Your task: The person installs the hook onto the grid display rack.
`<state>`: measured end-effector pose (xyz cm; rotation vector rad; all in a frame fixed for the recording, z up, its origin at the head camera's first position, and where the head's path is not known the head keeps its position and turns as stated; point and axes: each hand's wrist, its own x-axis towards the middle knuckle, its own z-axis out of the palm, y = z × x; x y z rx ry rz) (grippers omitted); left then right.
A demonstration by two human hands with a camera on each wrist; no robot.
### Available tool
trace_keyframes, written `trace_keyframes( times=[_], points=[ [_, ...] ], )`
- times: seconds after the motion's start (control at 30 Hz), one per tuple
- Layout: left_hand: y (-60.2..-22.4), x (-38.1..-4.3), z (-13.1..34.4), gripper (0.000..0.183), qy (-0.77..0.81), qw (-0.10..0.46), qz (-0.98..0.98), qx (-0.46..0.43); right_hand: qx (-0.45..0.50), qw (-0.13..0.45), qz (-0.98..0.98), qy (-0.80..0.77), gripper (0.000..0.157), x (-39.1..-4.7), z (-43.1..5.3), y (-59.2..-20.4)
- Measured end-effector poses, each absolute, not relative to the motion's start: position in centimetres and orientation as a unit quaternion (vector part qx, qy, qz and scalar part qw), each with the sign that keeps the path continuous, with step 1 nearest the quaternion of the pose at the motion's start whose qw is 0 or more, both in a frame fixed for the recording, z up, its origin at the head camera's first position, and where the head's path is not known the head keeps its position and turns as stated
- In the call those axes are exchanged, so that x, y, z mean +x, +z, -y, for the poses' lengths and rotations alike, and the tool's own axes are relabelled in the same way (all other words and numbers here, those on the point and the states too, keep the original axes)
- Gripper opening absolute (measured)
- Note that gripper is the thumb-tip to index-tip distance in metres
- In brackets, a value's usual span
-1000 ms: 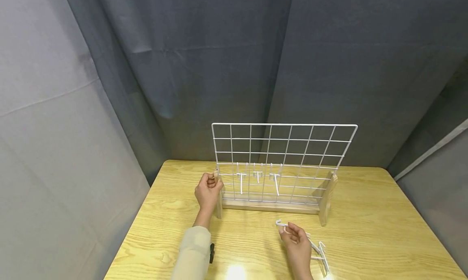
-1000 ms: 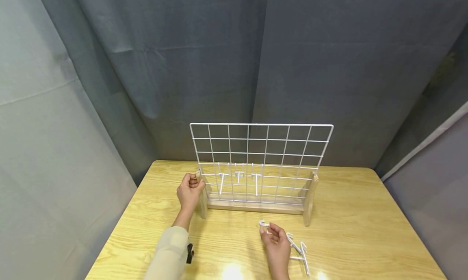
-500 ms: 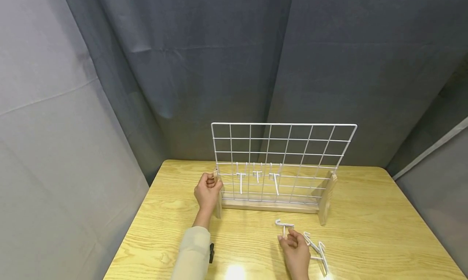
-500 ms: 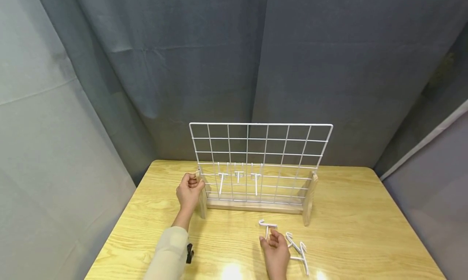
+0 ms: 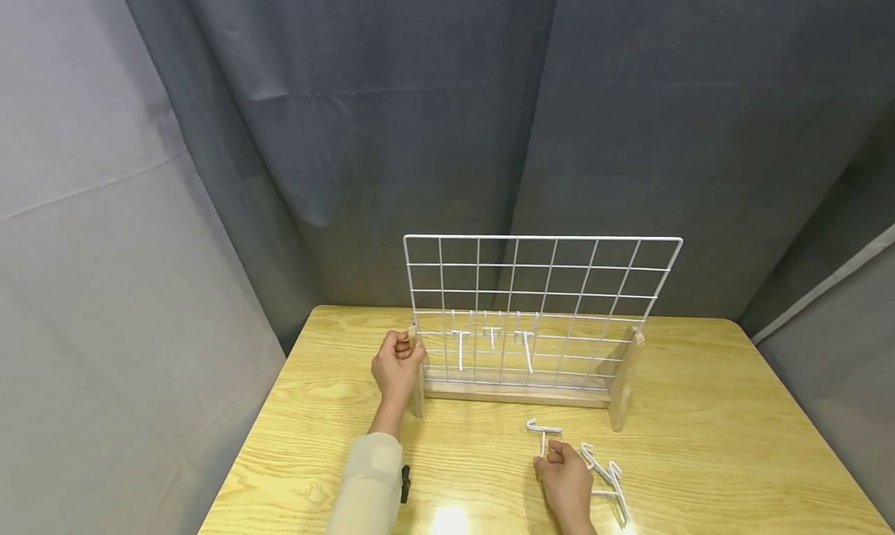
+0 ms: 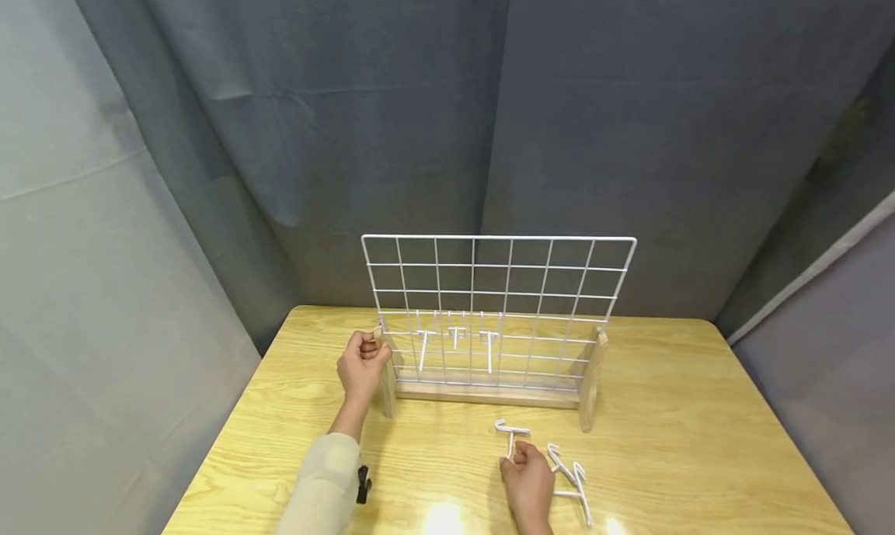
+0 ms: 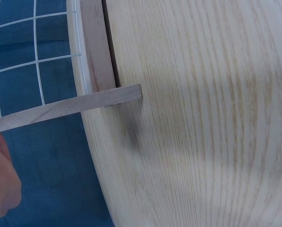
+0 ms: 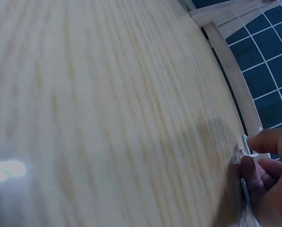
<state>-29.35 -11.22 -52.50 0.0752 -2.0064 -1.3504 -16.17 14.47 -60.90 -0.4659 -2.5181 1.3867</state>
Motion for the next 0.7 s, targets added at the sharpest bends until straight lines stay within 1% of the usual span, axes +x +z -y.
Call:
trace_keyframes(
  times=[0.23,0.57,0.7],
  points=[
    [-52.47,-29.32,11.24,0.017,-0.528,0.347,0.774,0.032,-0.132,0.124,0.875,0.449,0.027,-16.41,-14.75,-60.93],
    [-52.50,-29.46,11.40,0.018,-0.535,0.342,0.772,0.026,-0.124,0.118,0.894,0.413,0.026,-17.01,-14.50,-60.38],
    [-52.64,-29.47,11.32,0.018,-0.526,0.356,0.772,0.022,-0.130,0.111,0.897,0.407,0.029,-17.01,-14.47,-60.32]
  ],
)
